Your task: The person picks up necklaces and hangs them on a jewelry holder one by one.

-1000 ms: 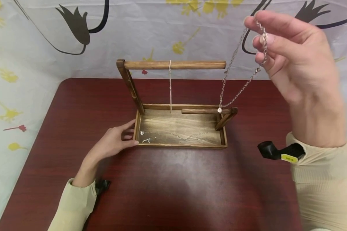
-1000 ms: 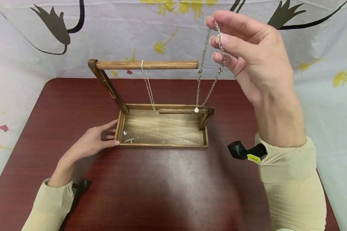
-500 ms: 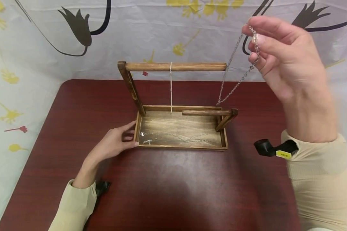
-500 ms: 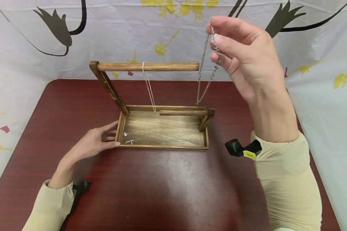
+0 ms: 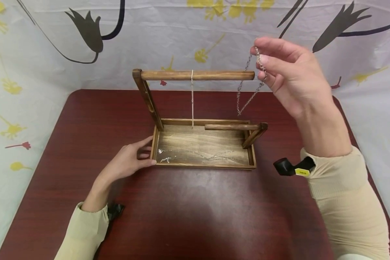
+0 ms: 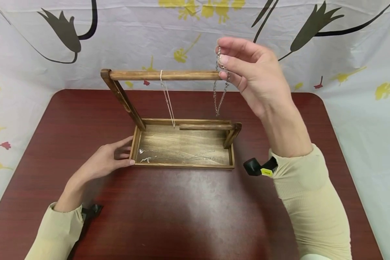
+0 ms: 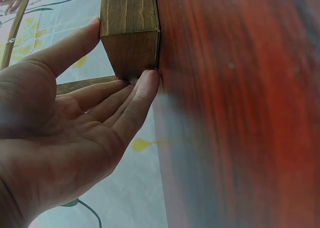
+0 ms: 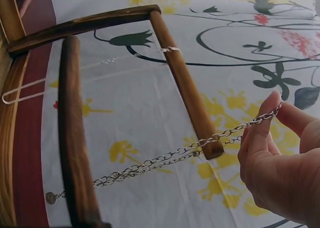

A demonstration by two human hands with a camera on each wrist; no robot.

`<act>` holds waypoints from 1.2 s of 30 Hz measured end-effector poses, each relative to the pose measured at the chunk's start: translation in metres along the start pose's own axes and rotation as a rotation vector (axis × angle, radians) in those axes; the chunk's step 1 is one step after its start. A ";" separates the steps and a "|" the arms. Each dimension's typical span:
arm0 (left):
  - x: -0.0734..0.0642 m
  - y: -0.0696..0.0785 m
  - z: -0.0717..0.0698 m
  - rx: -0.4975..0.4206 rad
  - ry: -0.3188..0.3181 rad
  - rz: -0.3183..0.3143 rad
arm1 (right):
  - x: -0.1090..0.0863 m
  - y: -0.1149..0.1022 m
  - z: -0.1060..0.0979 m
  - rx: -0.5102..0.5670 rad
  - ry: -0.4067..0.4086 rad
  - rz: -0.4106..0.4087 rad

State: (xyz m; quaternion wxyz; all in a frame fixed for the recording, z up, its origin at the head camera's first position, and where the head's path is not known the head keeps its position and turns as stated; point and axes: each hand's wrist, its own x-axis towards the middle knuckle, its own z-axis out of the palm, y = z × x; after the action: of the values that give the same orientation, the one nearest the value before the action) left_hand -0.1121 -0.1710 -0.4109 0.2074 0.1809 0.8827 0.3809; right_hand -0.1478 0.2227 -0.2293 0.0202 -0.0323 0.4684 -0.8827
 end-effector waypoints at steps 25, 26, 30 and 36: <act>-0.002 -0.002 0.001 -0.012 -0.005 -0.005 | 0.002 0.027 0.026 -0.034 -0.082 0.041; -0.002 -0.002 0.001 -0.013 -0.004 -0.004 | 0.003 0.027 0.027 -0.036 -0.086 0.041; -0.001 -0.002 0.001 -0.018 -0.004 0.005 | 0.004 0.028 0.030 -0.044 -0.097 0.036; -0.002 -0.002 0.001 -0.019 -0.001 0.009 | 0.006 0.030 0.039 -0.073 -0.100 0.024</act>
State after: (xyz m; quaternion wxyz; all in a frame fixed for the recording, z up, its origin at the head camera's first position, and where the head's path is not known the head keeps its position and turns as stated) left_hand -0.1106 -0.1725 -0.4127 0.2079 0.1833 0.8780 0.3902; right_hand -0.1503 0.1733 -0.2326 0.0530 -0.0715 0.4992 -0.8619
